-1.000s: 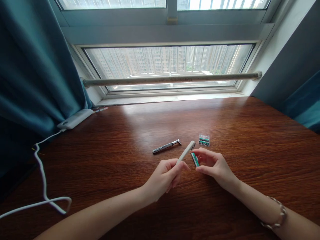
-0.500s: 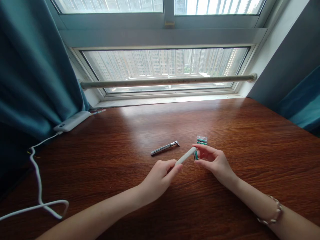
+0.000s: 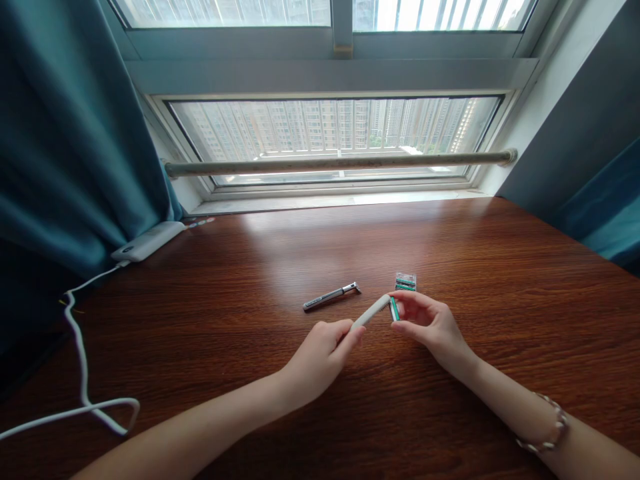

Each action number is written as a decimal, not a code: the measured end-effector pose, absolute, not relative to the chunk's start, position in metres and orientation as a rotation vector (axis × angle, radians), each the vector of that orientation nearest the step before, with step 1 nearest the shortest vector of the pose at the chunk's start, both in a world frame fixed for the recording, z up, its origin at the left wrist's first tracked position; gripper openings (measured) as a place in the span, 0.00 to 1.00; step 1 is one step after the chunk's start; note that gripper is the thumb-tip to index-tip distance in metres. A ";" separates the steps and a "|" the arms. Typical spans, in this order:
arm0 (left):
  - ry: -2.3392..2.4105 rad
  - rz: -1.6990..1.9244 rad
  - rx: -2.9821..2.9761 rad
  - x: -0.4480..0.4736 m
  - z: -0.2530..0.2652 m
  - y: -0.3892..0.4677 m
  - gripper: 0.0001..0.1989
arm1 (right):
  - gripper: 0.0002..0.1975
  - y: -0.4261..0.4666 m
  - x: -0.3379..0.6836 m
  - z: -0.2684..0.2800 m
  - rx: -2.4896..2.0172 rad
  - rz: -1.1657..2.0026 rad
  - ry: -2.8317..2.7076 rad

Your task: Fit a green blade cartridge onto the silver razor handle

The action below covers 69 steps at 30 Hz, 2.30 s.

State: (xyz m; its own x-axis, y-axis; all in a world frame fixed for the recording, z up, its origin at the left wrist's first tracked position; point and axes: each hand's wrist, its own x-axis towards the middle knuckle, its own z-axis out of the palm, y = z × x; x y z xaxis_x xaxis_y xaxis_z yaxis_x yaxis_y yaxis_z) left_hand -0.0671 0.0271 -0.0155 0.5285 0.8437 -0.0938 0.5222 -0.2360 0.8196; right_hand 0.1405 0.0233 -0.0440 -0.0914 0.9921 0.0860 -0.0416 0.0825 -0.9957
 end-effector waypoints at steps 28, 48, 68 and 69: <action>1.041 0.413 1.879 -0.065 -0.016 0.024 0.19 | 0.19 0.027 0.141 -0.051 -0.970 1.238 -1.318; 1.035 0.465 1.779 -0.066 -0.016 0.024 0.19 | 0.18 0.028 0.141 -0.049 -0.852 1.315 -1.200; 1.105 0.512 1.819 -0.064 -0.016 0.020 0.19 | 0.21 0.026 0.143 -0.044 -0.925 1.223 -1.342; 1.101 0.504 1.810 -0.064 -0.017 0.020 0.19 | 0.21 0.026 0.143 -0.045 -0.924 1.221 -1.345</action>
